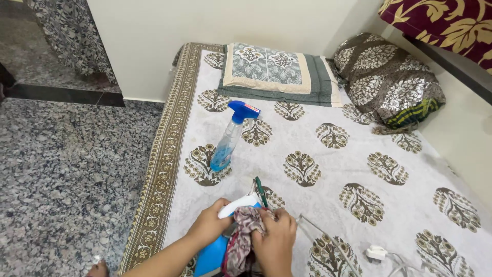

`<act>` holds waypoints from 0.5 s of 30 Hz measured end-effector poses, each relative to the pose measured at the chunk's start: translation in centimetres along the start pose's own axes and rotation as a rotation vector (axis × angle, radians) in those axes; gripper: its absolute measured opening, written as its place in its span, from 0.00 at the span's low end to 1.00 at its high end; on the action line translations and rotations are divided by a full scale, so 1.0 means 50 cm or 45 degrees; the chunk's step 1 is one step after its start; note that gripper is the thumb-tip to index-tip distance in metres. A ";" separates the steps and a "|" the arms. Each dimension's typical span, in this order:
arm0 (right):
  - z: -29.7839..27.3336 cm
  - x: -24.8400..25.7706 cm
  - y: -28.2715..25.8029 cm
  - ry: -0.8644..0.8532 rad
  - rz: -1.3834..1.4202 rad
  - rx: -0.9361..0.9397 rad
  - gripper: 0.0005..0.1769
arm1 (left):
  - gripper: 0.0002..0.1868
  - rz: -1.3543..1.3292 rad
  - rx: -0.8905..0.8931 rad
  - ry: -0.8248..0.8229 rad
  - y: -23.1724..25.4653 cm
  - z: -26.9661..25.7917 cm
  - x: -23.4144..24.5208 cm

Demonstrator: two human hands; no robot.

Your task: Ironing a piece of cloth on a bed.

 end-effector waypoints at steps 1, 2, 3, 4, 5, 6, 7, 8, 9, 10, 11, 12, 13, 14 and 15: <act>-0.010 -0.006 -0.035 0.148 -0.135 0.169 0.30 | 0.20 -0.012 0.002 0.028 0.005 -0.001 0.004; -0.022 -0.004 -0.044 0.140 -0.134 0.162 0.30 | 0.20 -0.009 0.011 0.023 -0.002 -0.011 0.001; -0.034 -0.004 -0.055 0.076 -0.169 0.225 0.35 | 0.21 -0.009 0.012 0.033 -0.008 -0.021 -0.001; -0.034 -0.003 -0.068 0.022 -0.204 0.294 0.41 | 0.21 -0.010 0.001 0.050 -0.007 -0.020 -0.001; -0.030 0.010 -0.075 0.027 -0.204 0.296 0.41 | 0.21 -0.010 -0.003 0.051 -0.001 -0.018 -0.002; -0.034 0.018 -0.081 -0.098 -0.248 0.291 0.47 | 0.20 -0.007 -0.033 0.054 0.000 -0.022 -0.003; -0.038 0.025 -0.086 -0.222 -0.294 0.284 0.52 | 0.20 -0.003 -0.063 0.057 0.002 -0.028 -0.004; -0.037 0.026 -0.082 -0.223 -0.293 0.284 0.52 | 0.20 -0.003 -0.062 0.057 0.008 -0.024 -0.002; -0.037 0.026 -0.077 -0.247 -0.276 0.276 0.52 | 0.20 0.009 -0.036 0.052 0.013 -0.021 -0.002; -0.038 0.028 -0.071 -0.271 -0.260 0.267 0.53 | 0.20 0.021 -0.010 0.046 0.018 -0.019 -0.003; -0.039 0.022 -0.066 -0.273 -0.261 0.266 0.53 | 0.20 0.020 -0.008 0.045 0.010 -0.016 -0.006; -0.037 0.016 -0.061 -0.255 -0.251 0.235 0.47 | 0.19 0.029 0.009 0.055 0.004 -0.007 -0.006; -0.034 0.011 -0.056 -0.237 -0.241 0.205 0.41 | 0.19 0.039 0.027 0.064 -0.001 0.001 -0.007; -0.043 0.006 -0.058 -0.232 -0.239 0.202 0.41 | 0.19 0.042 0.022 0.062 -0.006 0.004 -0.008; -0.051 0.001 -0.060 -0.196 -0.257 0.220 0.37 | 0.18 0.053 0.036 0.068 -0.012 0.008 -0.008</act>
Point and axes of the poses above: each hand's wrist, its own z-axis towards the middle knuckle, its own x-axis out of the back of the hand, y = z × x, the point moved 2 cm from there along z, towards the middle knuckle, and after that the axes turned 5 degrees about y, right-handed, at the moved point
